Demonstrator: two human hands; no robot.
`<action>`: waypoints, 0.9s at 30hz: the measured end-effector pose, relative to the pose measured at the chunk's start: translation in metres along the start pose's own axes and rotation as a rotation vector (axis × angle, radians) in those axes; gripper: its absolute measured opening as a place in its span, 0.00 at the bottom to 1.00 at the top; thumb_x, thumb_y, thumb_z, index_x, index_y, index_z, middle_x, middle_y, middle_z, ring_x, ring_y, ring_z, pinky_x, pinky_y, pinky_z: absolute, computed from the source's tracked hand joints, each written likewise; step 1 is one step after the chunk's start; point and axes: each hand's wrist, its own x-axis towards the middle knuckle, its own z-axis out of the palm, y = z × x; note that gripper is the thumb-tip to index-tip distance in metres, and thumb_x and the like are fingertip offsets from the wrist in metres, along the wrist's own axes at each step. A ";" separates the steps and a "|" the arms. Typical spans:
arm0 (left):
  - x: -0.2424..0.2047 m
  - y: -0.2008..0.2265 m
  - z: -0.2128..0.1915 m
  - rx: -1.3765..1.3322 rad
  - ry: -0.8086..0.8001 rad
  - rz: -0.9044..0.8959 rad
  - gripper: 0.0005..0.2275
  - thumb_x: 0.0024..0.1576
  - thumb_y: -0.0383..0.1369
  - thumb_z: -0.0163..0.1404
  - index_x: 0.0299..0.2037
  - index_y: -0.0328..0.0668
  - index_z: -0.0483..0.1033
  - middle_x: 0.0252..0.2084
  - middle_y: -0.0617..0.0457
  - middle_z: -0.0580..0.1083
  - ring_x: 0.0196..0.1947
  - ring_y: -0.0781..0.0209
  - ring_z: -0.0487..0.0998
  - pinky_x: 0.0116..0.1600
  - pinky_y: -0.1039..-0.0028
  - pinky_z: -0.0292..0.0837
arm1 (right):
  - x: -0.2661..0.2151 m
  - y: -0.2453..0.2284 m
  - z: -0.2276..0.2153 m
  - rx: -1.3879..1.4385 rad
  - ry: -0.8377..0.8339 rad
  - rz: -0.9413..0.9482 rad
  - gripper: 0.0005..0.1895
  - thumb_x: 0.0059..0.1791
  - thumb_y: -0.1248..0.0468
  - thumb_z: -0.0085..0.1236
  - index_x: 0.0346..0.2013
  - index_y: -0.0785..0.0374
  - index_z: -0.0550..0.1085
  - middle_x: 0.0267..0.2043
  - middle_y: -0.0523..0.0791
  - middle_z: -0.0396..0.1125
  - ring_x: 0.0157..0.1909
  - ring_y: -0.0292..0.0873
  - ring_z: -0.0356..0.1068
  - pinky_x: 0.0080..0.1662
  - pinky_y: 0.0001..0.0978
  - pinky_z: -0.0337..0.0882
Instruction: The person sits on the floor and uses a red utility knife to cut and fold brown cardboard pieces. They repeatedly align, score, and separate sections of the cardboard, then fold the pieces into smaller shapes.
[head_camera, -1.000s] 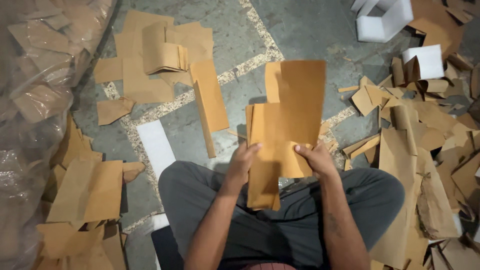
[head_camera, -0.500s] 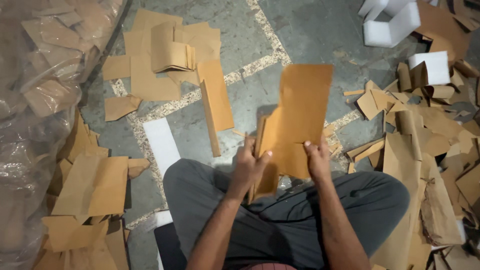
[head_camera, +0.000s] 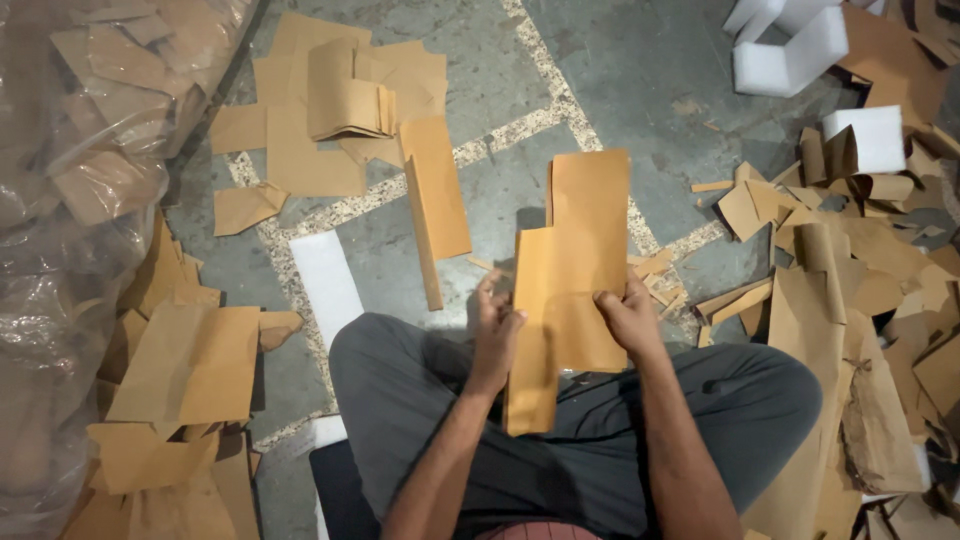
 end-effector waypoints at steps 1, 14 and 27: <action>0.000 0.002 -0.001 -0.017 0.019 0.003 0.28 0.56 0.26 0.48 0.67 0.47 0.54 0.45 0.53 0.72 0.39 0.68 0.73 0.43 0.76 0.71 | 0.001 0.005 -0.001 -0.015 0.001 -0.022 0.26 0.47 0.72 0.50 0.60 0.68 0.67 0.48 0.44 0.73 0.45 0.36 0.72 0.46 0.28 0.72; -0.007 0.044 -0.023 0.174 -0.254 -0.093 0.20 0.64 0.29 0.55 0.67 0.39 0.69 0.40 0.55 0.67 0.39 0.68 0.69 0.44 0.76 0.67 | 0.010 0.029 -0.013 0.197 -0.057 -0.062 0.19 0.47 0.74 0.50 0.53 0.68 0.72 0.43 0.41 0.73 0.40 0.33 0.71 0.43 0.25 0.72; -0.002 0.042 0.012 0.964 -0.045 0.092 0.13 0.55 0.24 0.52 0.48 0.50 0.81 0.46 0.43 0.75 0.45 0.43 0.80 0.49 0.61 0.75 | -0.012 0.002 0.016 -0.049 0.037 -0.166 0.16 0.52 0.73 0.47 0.55 0.67 0.71 0.31 0.37 0.66 0.28 0.28 0.61 0.30 0.21 0.61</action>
